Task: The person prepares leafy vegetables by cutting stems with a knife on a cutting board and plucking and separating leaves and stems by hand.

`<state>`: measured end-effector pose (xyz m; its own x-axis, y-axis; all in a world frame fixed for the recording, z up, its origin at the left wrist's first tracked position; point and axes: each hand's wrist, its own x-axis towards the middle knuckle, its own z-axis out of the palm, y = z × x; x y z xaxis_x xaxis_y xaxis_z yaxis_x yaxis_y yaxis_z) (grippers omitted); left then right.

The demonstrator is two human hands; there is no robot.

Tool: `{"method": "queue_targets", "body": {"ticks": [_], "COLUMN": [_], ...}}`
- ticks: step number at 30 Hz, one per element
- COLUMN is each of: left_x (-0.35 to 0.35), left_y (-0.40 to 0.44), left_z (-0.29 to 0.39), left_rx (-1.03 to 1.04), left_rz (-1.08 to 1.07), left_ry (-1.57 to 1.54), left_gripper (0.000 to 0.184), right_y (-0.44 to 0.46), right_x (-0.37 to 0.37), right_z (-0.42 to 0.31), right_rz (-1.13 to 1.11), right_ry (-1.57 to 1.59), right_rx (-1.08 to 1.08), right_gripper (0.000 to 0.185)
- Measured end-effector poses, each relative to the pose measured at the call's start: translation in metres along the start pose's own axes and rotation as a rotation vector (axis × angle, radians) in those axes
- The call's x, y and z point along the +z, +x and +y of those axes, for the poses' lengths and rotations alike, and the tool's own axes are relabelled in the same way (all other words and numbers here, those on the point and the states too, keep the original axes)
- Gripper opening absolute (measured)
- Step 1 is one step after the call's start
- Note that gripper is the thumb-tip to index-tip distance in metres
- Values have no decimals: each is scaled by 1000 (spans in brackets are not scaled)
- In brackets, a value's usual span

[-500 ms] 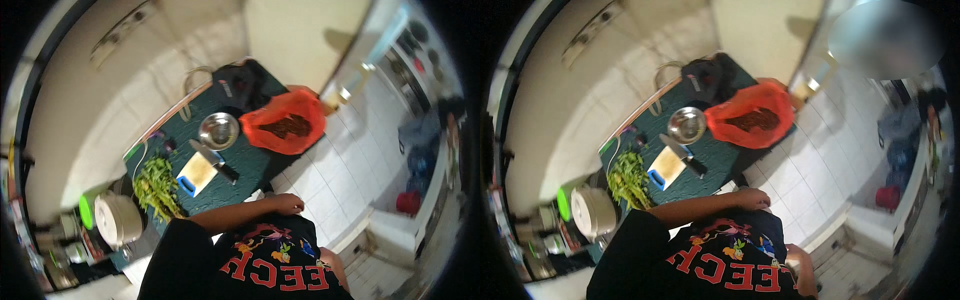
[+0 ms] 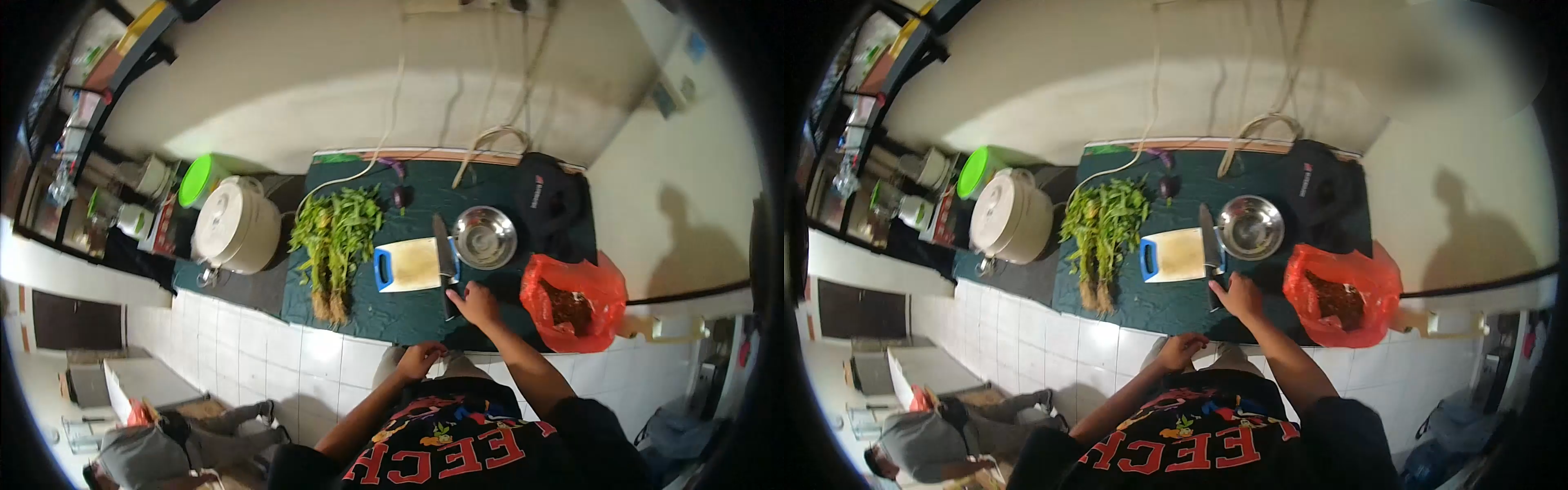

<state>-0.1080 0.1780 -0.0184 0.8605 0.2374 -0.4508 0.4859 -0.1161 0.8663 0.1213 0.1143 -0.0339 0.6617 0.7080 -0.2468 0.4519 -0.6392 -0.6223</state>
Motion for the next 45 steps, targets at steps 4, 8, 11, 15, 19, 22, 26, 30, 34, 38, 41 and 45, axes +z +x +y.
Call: {"method": "queue_targets", "body": {"ticks": [4,8,11,15,19,22,26,30,34,38,41,45], "left_x": [-3,-38,-74,-132,-195,-227,-243,-247,-240,-237,-239,-236], "left_y": [-29,-34,-23,-6,9,26,41,53,61,64,69,76], "left_z": [-33,-60,-74,-69,-57,-60,-75,-79,-83,-49,-34,-28], "left_rx": [-53,-66,-177,-176,-182,-189,-65,-58,2,18,105,121], "left_rz": [129,207,271,629,815,798,756,663,720,734,619,383], "left_ry": [-124,-157,67,277,530,669,815,898,928,-12,-288,-913], "left_gripper": [26,27,25,22,20,20,21,25,22,14,10,9], "right_y": [19,30,30,26,38,46,35,16,-3,-7,-9,-17], "right_x": [19,28,33,0,-1,-4,-1,26,50,66,77,103], "right_z": [-23,-25,-3,-15,2,-3,-27,-31,-41,-51,-67,-68], "right_rz": [-201,-281,-206,-95,26,26,40,107,88,106,114,303], "right_ry": [-287,-324,-210,-180,-227,-242,-251,-106,-87,-24,-42,-116], "right_rx": [92,117,200,303,210,271,335,297,299,349,395,262], "right_gripper": [57,48,46,42,44,43,43,37,33,32,39,45]}}
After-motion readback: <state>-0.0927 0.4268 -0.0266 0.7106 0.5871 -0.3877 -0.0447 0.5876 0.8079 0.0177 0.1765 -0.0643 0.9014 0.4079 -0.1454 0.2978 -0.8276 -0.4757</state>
